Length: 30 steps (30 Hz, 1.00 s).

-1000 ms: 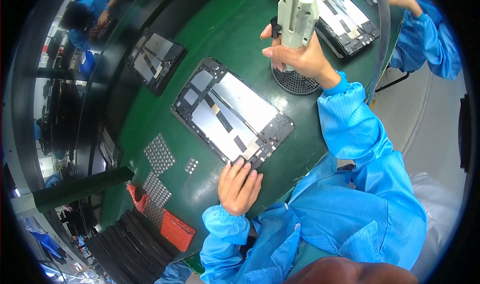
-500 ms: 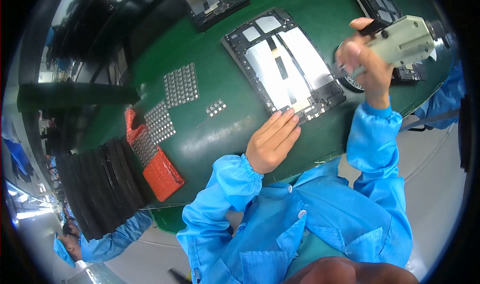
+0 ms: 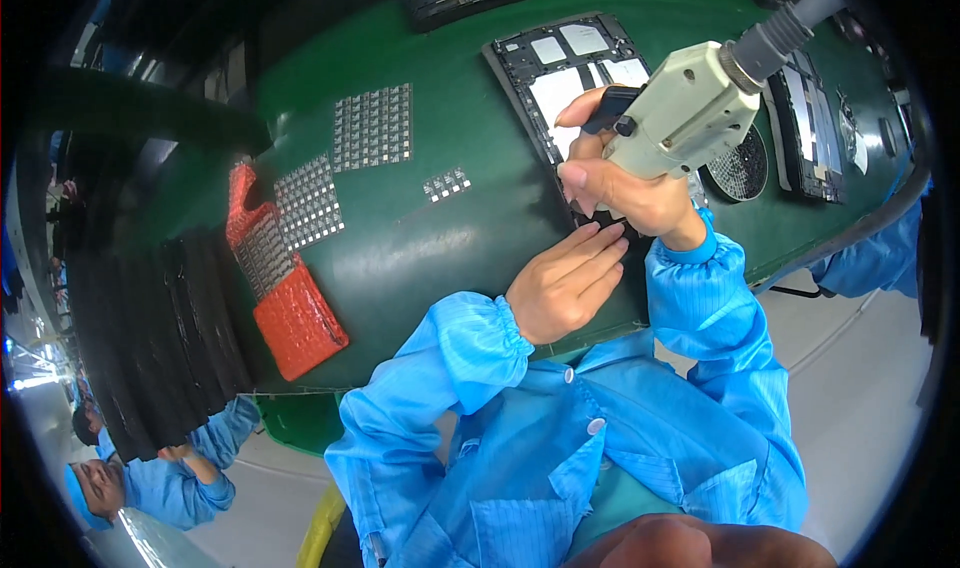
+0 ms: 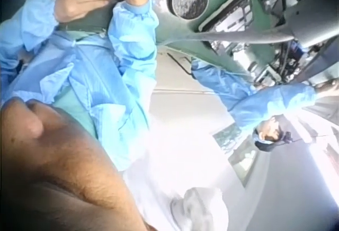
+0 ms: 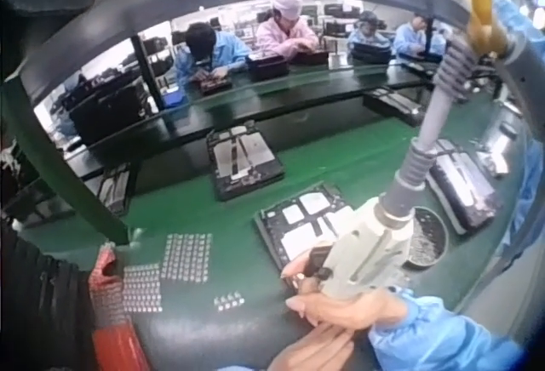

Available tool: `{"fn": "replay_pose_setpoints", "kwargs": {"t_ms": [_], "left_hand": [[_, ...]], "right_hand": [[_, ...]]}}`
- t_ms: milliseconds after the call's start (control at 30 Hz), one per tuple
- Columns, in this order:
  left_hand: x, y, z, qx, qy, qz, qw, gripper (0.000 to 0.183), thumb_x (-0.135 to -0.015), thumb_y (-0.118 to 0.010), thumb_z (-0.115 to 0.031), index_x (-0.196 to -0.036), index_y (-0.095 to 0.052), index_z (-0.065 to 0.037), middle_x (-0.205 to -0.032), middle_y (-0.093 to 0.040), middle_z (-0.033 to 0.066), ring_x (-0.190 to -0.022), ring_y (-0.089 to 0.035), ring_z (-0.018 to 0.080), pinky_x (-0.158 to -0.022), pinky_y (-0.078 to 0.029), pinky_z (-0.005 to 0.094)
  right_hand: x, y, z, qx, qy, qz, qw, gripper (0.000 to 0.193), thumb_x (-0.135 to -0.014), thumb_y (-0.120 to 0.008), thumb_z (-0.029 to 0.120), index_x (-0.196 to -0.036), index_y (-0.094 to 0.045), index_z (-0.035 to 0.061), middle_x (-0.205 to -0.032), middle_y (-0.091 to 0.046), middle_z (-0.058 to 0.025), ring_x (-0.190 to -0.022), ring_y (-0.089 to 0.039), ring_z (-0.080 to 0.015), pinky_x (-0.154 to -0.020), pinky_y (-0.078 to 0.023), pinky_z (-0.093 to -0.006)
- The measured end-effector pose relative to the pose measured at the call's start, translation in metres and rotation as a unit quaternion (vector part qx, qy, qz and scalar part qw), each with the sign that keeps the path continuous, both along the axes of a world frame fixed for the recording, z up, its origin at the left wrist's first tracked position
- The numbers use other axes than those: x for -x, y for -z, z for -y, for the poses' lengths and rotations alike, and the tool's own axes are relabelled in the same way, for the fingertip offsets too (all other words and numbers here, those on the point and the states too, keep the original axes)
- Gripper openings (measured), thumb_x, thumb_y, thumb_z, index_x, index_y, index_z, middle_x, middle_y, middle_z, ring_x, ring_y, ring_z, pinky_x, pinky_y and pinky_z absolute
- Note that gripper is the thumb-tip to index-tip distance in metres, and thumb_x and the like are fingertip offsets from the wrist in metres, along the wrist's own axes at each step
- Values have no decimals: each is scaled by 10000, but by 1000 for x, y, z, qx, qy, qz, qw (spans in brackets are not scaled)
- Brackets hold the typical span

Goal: The person assembles tablet devices on an assembly line by placing components into each chassis by hand, driving screws into them with an electric screwdriver, and placing the devices onto the conveyor belt.

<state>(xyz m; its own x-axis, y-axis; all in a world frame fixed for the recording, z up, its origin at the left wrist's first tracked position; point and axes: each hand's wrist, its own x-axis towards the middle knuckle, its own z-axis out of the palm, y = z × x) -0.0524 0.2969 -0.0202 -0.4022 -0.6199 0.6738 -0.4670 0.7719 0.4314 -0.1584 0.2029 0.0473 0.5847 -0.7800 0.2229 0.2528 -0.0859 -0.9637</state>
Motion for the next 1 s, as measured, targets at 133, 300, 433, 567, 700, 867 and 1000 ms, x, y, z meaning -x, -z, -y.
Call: {"fn": "replay_pose_setpoints", "kwargs": {"t_ms": [133,300,433,567,700,867,1000], "left_hand": [[-1,0,-1,1,-7,-14,1000,198,-623,-642,11,-812,-628,69,-972,-615,200,-974,-587,341,-847,-481,455],[-1,1,-3,-6,-12,-15,1000,188,-629,-652,8,-807,-629,65,-973,-617,195,-969,-591,335,-843,-484,456],[1,3,-4,1,-13,-26,1000,187,-623,-650,13,-798,-622,74,-940,-615,194,-937,-596,339,-819,-497,435],[-1,5,-7,-21,-15,-4,1000,169,-635,-608,-26,-788,-627,45,-990,-612,182,-1003,-576,304,-915,-447,430],[-4,3,-4,-19,-4,5,1000,228,-648,-595,-41,-856,-620,48,-1019,-602,175,-1021,-565,304,-925,-437,428],[-1,-11,2,-59,-108,53,991,313,-663,-643,-33,-965,-604,38,-1073,-579,163,-1087,-521,311,-919,-412,451],[-26,-15,23,-19,-64,177,982,346,-687,-668,-91,-1015,-601,-4,-1112,-570,127,-1110,-509,277,-913,-415,441]], "right_hand": [[-3,-1,1,5,2,-22,1000,340,-759,-615,-18,-1059,-457,-37,-573,-502,-28,-507,-505,-99,-507,-457,-256],[-3,3,0,-9,3,-22,1000,315,-749,-621,-15,-1018,-458,-32,-585,-510,-38,-507,-502,-104,-515,-461,-260],[-1,2,-3,31,-13,-60,998,290,-733,-630,-28,-967,-459,-24,-604,-521,-46,-512,-504,-105,-519,-464,-259],[-2,3,-9,58,-19,-91,994,281,-718,-630,-53,-937,-459,-15,-620,-531,-52,-525,-516,-107,-517,-463,-253],[-3,-2,-6,19,7,-53,998,321,-711,-623,-55,-987,-460,-32,-614,-529,-54,-523,-518,-113,-508,-450,-249],[18,-14,7,47,83,104,990,435,-727,-638,36,-1108,-452,-61,-579,-536,-47,-488,-508,-107,-462,-409,-236],[39,-18,17,-23,-25,234,972,502,-695,-621,126,-1130,-439,-48,-581,-517,-72,-478,-495,-127,-479,-413,-255]]}}
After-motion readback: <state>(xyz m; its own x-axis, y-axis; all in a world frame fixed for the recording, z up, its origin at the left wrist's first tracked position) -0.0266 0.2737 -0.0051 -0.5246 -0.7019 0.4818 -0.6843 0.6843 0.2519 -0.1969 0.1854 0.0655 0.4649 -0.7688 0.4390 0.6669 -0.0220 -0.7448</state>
